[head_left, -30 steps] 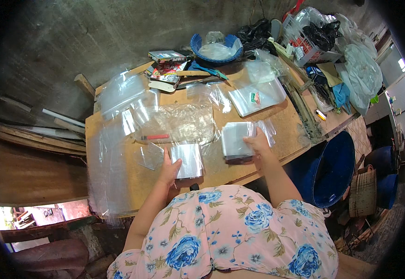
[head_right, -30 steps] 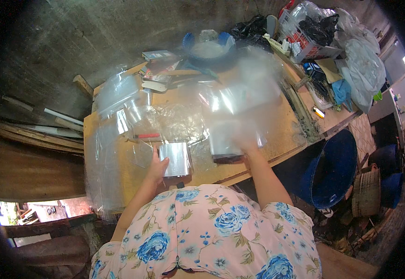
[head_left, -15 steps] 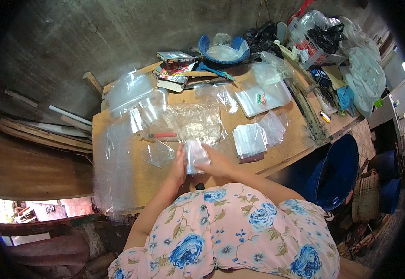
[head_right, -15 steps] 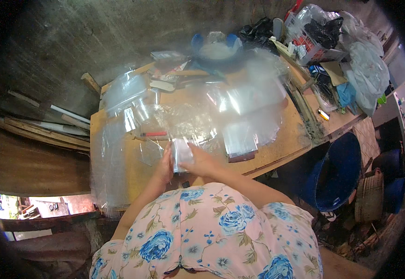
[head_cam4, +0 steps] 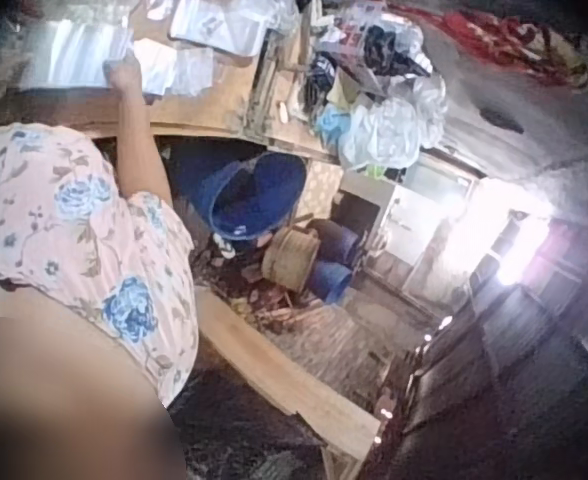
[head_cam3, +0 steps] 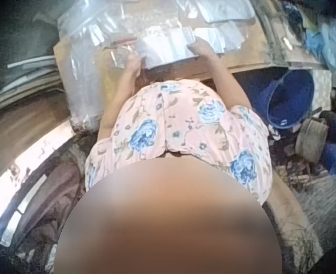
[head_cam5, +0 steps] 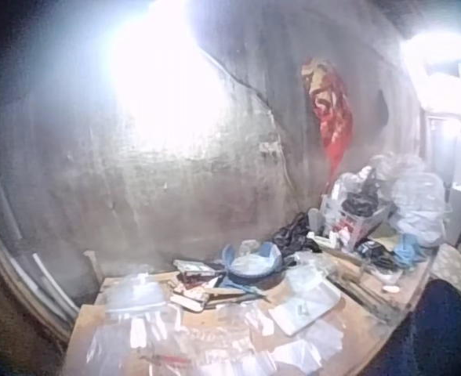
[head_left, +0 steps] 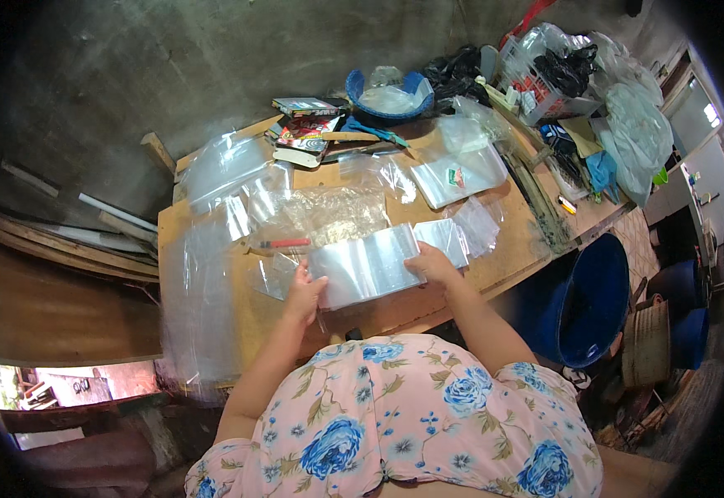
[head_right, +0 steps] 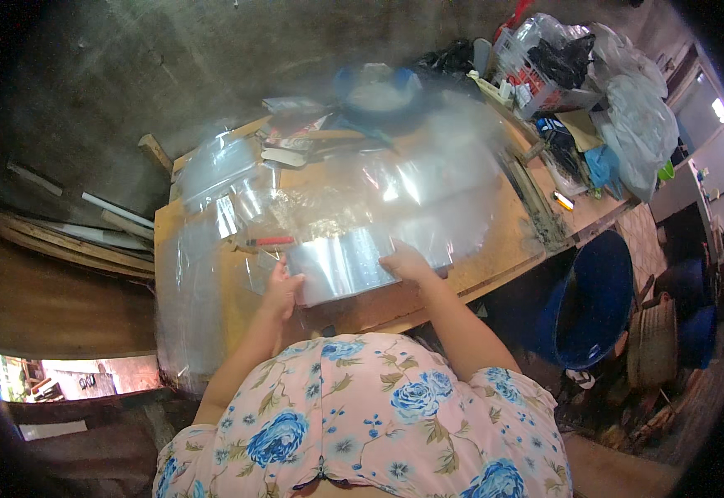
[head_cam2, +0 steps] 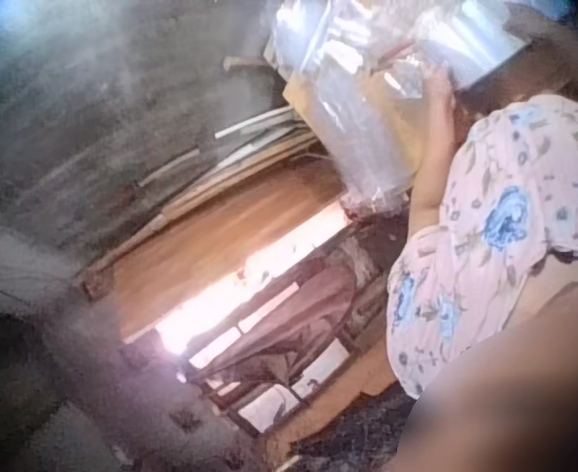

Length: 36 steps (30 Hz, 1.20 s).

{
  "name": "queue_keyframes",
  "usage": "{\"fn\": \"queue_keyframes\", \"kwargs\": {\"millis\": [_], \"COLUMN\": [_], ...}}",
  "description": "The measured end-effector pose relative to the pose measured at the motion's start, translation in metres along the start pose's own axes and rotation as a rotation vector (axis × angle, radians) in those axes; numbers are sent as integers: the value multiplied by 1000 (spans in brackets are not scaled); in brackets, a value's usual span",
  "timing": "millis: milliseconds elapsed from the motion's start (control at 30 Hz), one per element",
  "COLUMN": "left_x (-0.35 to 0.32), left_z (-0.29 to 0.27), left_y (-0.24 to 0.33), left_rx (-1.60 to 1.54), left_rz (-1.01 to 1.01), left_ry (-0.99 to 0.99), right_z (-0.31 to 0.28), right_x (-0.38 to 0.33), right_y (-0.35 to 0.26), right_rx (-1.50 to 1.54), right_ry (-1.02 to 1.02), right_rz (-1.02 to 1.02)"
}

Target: The person stands at a cluttered workbench and repeatedly picks up clear plastic bags, folds them, and places them into a growing stack. The person also handles a small white packet and a red pen, moving them aside before continuing to fold and stack the plastic bags.

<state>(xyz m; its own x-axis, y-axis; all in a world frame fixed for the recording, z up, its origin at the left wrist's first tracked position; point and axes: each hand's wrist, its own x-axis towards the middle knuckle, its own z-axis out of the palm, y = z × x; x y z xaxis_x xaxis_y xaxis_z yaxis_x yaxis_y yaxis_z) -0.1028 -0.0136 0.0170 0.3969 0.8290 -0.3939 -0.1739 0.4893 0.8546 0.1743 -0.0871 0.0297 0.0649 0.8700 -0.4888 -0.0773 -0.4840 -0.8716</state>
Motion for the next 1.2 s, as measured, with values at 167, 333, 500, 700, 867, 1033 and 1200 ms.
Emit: {"fn": "queue_keyframes", "kwargs": {"millis": [167, 333, 500, 700, 867, 1033, 1200], "left_x": [-21, -16, -47, -57, -53, -42, -45], "left_z": [-10, -26, 23, 35, 10, -9, -36], "left_y": [29, 7, 62, 70, 60, 51, 72], "left_rx": [-27, 713, 483, -150, -356, -293, -452], "left_rz": [-104, 126, 213, 192, 55, -118, -76], "left_ry": [-5, 210, -391, -388, -408, -201, -152], "right_z": [3, 46, 90, 124, 133, 138, 101], "right_x": [-2, -14, -19, -39, -26, -27, -7], "right_y": [4, -39, -66, -103, -84, -87, -77], "right_rx": [365, 516, 378, 381, 333, 296, 309], "right_ry": [-65, -244, -240, -304, -255, -203, -119], "right_rz": [25, -21, -55, 20, -16, -8, -151]}}
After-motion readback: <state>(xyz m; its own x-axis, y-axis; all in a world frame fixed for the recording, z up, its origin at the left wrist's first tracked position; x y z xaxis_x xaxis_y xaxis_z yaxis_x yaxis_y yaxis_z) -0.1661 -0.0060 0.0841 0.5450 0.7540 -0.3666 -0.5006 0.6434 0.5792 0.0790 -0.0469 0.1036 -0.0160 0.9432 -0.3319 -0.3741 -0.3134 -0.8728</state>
